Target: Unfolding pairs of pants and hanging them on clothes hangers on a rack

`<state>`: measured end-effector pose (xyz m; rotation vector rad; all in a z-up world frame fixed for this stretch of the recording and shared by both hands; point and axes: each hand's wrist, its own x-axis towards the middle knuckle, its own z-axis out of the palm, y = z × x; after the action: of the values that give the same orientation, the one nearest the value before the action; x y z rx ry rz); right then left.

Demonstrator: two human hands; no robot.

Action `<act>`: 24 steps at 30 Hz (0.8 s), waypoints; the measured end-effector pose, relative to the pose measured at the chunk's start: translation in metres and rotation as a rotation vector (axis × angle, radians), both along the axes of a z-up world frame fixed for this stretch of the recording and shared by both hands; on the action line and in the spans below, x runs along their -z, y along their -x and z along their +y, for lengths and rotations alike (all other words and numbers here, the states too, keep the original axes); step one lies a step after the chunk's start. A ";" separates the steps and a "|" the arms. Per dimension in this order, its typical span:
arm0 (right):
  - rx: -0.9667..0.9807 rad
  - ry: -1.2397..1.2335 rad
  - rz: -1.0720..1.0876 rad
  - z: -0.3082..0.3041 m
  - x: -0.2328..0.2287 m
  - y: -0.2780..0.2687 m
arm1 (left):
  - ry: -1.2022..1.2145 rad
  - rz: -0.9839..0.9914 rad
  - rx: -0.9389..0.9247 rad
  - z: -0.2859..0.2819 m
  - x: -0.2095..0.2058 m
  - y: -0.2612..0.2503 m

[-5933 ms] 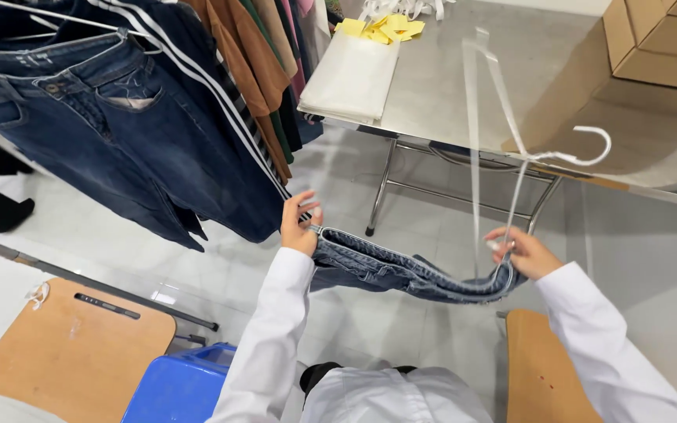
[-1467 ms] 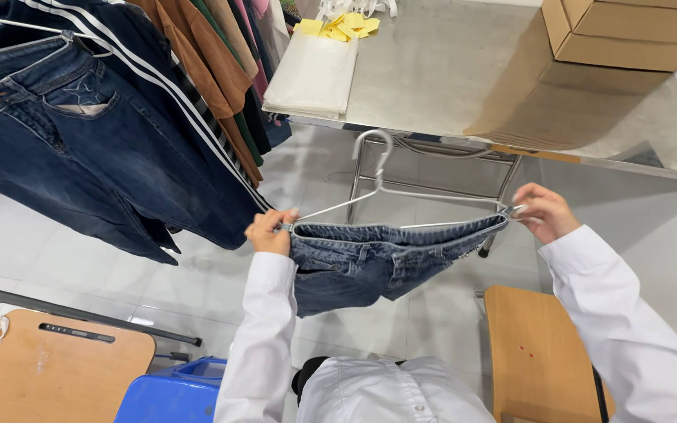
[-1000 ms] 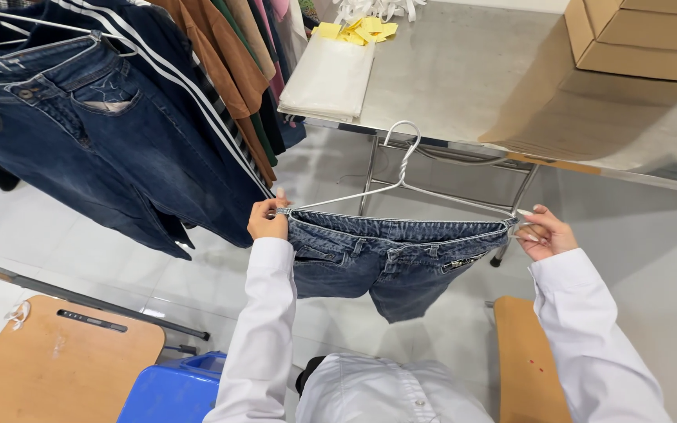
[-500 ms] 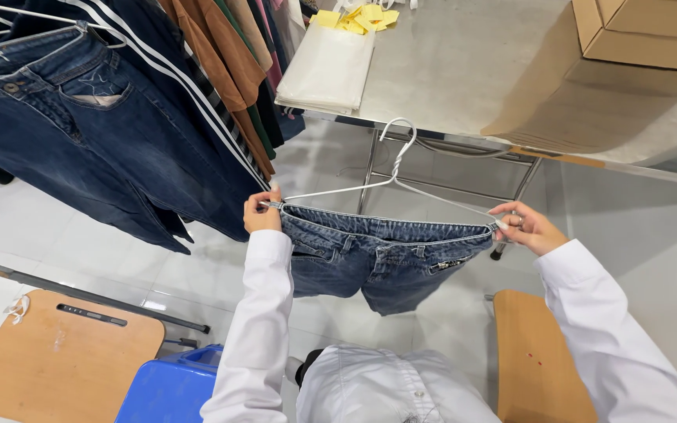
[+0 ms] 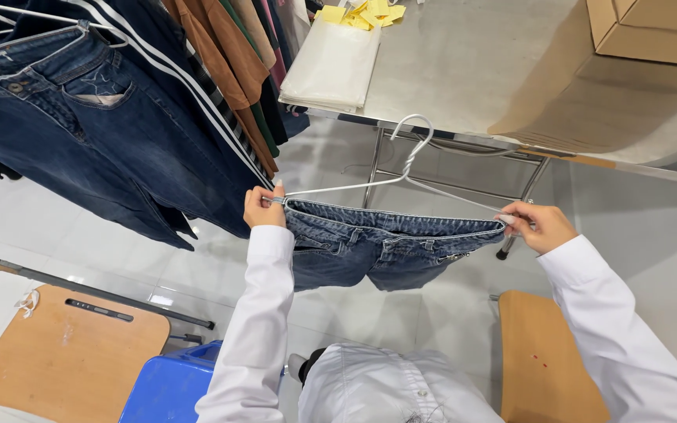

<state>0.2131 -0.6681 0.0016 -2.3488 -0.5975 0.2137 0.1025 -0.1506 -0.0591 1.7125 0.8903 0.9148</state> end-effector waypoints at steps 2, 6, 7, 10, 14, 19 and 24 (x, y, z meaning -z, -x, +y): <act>-0.001 -0.120 0.068 0.004 -0.002 0.006 | -0.022 0.012 0.002 0.009 0.011 0.003; -0.044 -0.476 0.358 0.000 -0.013 0.012 | 0.027 0.011 0.001 0.033 0.030 0.003; -0.040 -0.478 0.356 0.003 -0.008 0.010 | 0.026 0.011 0.006 0.036 0.032 0.003; -0.090 -0.592 0.401 0.006 0.000 0.007 | 0.099 -0.019 0.009 0.040 0.036 0.004; -0.102 -0.692 0.505 0.003 0.004 0.004 | 0.114 -0.060 0.031 0.038 0.040 0.005; -0.115 -0.726 0.600 -0.008 0.014 0.001 | 0.127 -0.091 0.046 0.031 0.036 0.007; -0.149 -0.690 0.689 -0.025 0.042 -0.009 | 0.106 -0.020 0.068 0.021 0.023 0.007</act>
<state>0.2223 -0.6934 -0.0404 -1.4366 -0.4055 0.7208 0.0954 -0.1298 -0.0817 1.6296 0.8477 0.8244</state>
